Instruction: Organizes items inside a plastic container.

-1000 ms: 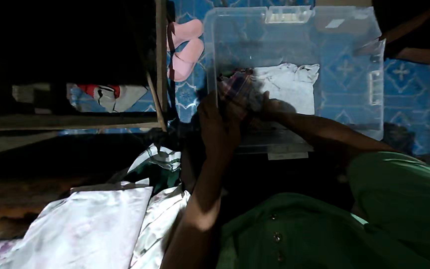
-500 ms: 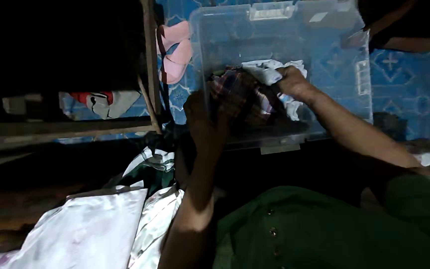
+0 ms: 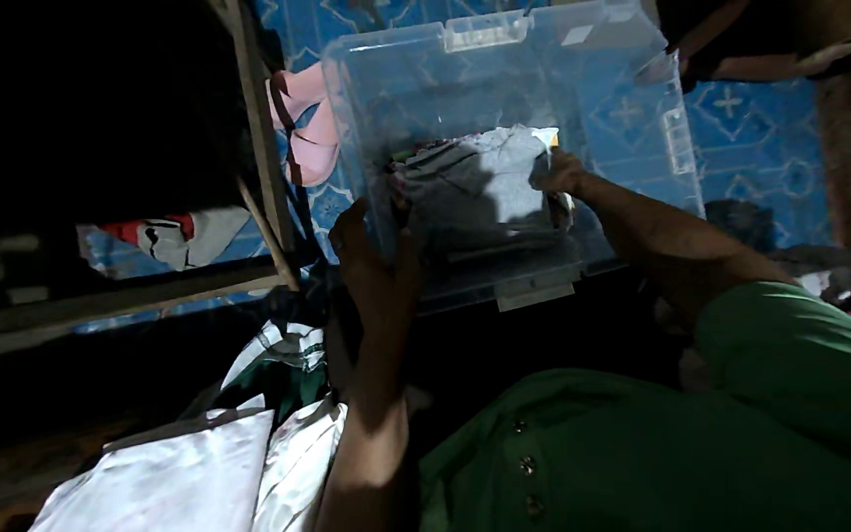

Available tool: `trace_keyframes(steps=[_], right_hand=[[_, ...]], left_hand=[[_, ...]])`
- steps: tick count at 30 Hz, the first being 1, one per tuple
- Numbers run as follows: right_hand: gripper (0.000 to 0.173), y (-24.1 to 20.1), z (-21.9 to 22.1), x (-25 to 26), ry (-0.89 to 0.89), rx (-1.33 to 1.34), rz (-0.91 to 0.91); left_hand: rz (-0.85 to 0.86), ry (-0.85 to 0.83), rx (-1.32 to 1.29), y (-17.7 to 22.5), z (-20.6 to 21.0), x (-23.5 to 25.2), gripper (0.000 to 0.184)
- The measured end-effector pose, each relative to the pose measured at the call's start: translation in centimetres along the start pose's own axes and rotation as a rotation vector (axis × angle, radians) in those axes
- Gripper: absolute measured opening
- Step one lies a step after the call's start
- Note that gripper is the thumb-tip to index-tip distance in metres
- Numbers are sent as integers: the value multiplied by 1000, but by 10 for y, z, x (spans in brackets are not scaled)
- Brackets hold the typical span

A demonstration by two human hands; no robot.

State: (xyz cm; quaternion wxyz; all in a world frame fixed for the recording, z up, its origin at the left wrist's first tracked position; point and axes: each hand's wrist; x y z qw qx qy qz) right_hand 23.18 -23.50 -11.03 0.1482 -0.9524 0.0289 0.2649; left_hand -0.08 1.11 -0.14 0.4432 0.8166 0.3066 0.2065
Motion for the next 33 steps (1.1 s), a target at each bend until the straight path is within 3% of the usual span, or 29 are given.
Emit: trace_keyframes(steps=[2, 4, 8, 11, 15, 20, 23, 26, 28, 33], right_hand=[[64, 14, 3, 2, -38, 208, 127], [45, 11, 9, 0, -124, 273, 136], [43, -13, 15, -4, -19, 126, 166], [47, -33, 16, -22, 87, 171, 173], [72, -60, 18, -54, 93, 121, -65], [70, -93, 4, -84, -113, 74, -373], [67, -80, -2, -75, -100, 333, -336], [42, -59, -24, -72, -77, 760, -37], [40, -49, -46, -80, -45, 941, 124], [29, -38, -111, -133, 137, 1275, 111]], left_hand=[[-5, 1, -10, -2, 0, 0, 57], [-6, -1, 5, -2, 0, 0, 58], [17, -16, 42, -1, 1, 0, 61], [24, -18, 31, -3, 1, 0, 62], [12, -27, 27, -2, 2, 1, 62], [-2, -32, 46, -1, 0, 1, 64], [18, -24, 11, -6, 1, -1, 64], [29, -14, 1, -5, 2, 0, 63], [4, -19, 20, 2, 1, 1, 63], [79, 62, 28, 2, 6, 1, 61]])
Point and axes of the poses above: each hand's wrist, its own x-axis towards the middle knuckle, its own z-axis out of the palm, y = z × x, and after that the axes turned 11 degrees about y, right-handed
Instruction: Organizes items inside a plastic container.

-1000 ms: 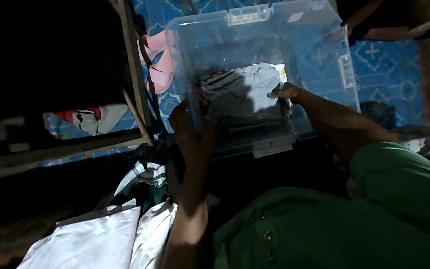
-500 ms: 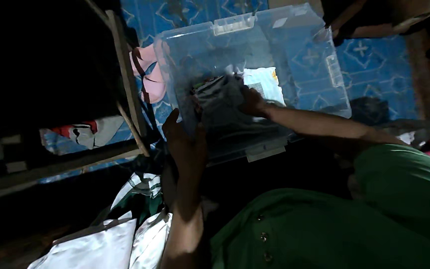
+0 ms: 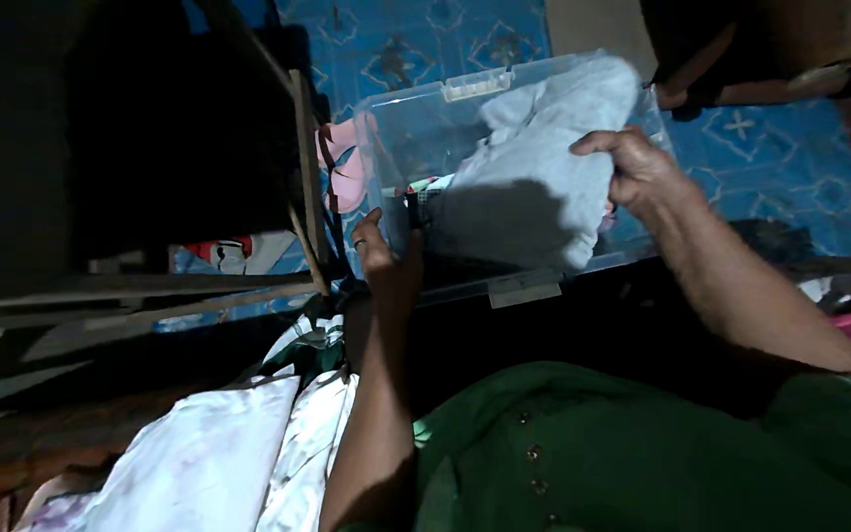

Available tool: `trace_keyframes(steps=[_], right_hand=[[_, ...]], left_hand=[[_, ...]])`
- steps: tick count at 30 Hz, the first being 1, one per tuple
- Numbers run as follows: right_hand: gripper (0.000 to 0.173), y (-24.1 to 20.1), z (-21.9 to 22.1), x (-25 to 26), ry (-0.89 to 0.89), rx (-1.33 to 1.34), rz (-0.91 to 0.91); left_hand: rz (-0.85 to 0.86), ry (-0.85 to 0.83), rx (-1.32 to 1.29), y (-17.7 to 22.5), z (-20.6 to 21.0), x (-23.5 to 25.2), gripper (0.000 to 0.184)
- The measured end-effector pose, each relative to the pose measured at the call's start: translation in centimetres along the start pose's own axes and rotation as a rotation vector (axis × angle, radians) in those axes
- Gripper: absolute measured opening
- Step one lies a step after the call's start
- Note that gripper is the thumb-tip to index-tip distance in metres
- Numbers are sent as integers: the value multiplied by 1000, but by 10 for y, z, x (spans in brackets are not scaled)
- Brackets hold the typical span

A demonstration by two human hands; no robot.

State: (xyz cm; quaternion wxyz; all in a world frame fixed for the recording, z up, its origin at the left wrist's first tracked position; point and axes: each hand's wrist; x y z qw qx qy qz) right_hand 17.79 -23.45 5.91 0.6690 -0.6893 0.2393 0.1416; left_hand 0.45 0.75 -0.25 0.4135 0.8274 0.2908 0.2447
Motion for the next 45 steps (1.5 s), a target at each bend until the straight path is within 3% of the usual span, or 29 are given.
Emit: trace_keyframes(steps=[4, 6, 10, 12, 14, 16, 17, 19, 20, 22, 24, 29, 32, 33, 36, 38, 40, 42, 45], right_hand=[[31, -54, -26, -40, -1, 263, -217], [24, -75, -37, -62, -26, 362, -289], [21, -90, -51, -96, -276, 551, -386], [24, -88, -51, -114, -440, 549, -462], [27, -85, -40, -136, -579, 553, -489], [30, -78, -27, -156, -756, 561, -465], [30, -75, -20, -164, -842, 554, -457], [28, -68, -6, -175, -972, 526, -448], [29, -63, 1, -181, -998, 504, -437], [30, -55, 15, -189, -1027, 449, -419], [32, -48, 32, -199, -1053, 402, -392], [30, -39, 86, -249, -1329, 374, -313], [20, -32, 115, -281, -1429, 178, -343], [24, -28, 122, -283, -1424, 49, -392], [42, -10, 131, -251, -1249, -241, -457], [30, 4, 126, -204, -1062, -304, -400], [17, 17, 108, -155, -832, -350, -308], [14, 25, 80, -111, -595, -443, -224], [19, 34, 37, -53, -340, -557, -136]], left_hand=[[74, 38, -21, -4, 1, 0, 63], [73, 49, -47, -4, 1, 0, 64], [70, 67, -169, -1, -5, -5, 58], [-53, 8, -316, 8, -19, -16, 56], [-197, -43, -631, 21, -44, -35, 53], [-342, -64, -1202, 34, -66, -61, 37], [-333, -124, -1449, 34, -77, -74, 35], [-141, -203, -1675, 30, -100, -96, 32], [-51, -172, -1688, 30, -114, -105, 31], [-17, 59, -1627, 42, -145, -113, 23], [3, 278, -1415, 52, -179, -123, 11], [167, 700, -948, 63, -273, -189, 14], [159, 972, -581, 42, -342, -249, 17], [135, 989, -487, 30, -363, -265, 29], [-202, 1067, 39, 17, -383, -292, 85], [-348, 1112, 363, 8, -371, -298, 92], [-260, 1183, 447, 3, -353, -290, 88], [-64, 1187, 336, 10, -323, -258, 78], [254, 921, -31, 18, -257, -190, 59]])
Point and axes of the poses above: each hand's wrist, its own x-axis towards the middle knuckle, its own z-axis out of the palm, y = z × x, and after that the axes turned 11 degrees about y, right-handed
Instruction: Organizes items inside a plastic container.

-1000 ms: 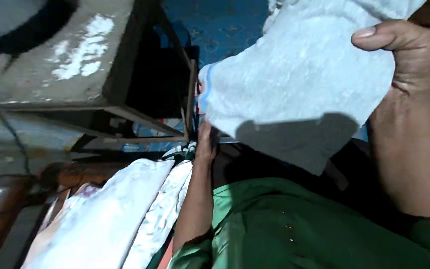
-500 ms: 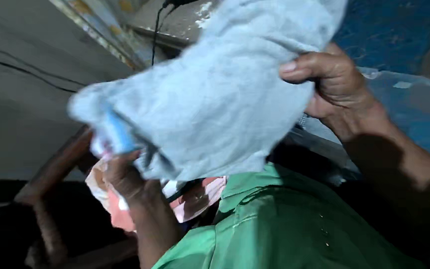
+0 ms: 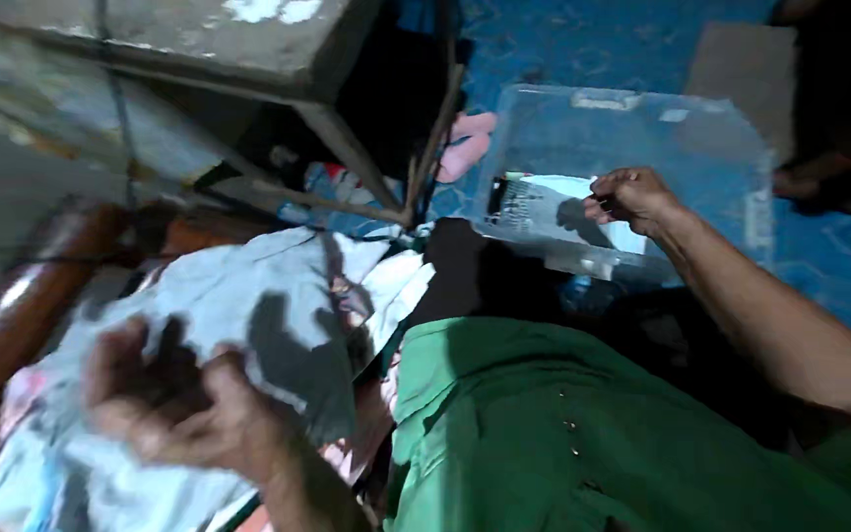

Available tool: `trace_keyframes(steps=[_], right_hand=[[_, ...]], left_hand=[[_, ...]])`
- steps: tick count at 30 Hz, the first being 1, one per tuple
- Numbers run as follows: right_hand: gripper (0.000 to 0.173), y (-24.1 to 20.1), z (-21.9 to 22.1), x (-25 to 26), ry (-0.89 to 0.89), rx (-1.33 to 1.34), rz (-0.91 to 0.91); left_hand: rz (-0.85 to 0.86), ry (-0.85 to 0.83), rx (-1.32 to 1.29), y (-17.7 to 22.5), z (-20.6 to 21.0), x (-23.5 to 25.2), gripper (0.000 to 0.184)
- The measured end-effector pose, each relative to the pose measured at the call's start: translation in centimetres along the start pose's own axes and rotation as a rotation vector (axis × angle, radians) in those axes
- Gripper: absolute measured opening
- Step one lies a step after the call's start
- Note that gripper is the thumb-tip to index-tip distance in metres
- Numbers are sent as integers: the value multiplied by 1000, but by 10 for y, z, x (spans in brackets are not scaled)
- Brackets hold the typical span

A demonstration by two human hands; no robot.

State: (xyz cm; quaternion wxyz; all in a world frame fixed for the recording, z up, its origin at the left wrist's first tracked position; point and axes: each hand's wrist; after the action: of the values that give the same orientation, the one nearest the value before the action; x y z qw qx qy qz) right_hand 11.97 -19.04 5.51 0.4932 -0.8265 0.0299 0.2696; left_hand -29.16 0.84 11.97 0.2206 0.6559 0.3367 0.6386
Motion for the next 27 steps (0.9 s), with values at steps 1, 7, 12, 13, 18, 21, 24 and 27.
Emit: trace_keyframes(steps=[1, 7, 12, 13, 18, 21, 24, 27], right_hand=[[21, 12, -14, 12, 54, -22, 39], [24, 66, -59, 76, 266, -139, 241], [25, 95, -60, 116, 223, -262, 376], [23, 97, -56, 121, 186, -296, 399], [14, 116, -35, 151, -7, -414, 477], [18, 123, -19, 159, -27, -415, 485], [32, 126, -7, 155, 59, -345, 445], [31, 133, 2, 156, 103, -307, 415]], left_hand=[[-35, -132, -116, 9, 40, -8, 54], [-357, -905, -155, -1, 239, -78, 46], [-134, -1087, 53, -30, 286, -106, 46], [-41, -1061, 50, -33, 284, -109, 45], [-58, -1040, 16, -39, 280, -113, 48], [-136, -966, -21, -37, 280, -111, 40], [-164, -962, -9, -36, 281, -109, 41], [-164, -960, -37, -42, 280, -110, 42]])
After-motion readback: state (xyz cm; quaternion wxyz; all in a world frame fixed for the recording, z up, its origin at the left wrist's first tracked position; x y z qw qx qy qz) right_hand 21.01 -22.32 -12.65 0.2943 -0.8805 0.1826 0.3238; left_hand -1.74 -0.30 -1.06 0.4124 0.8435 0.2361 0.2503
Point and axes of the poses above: each hand's wrist, its own x-axis towards the middle knuckle, its own z-axis out of the palm, y = z × x, and after that the axes turned 11 degrees about y, right-handed
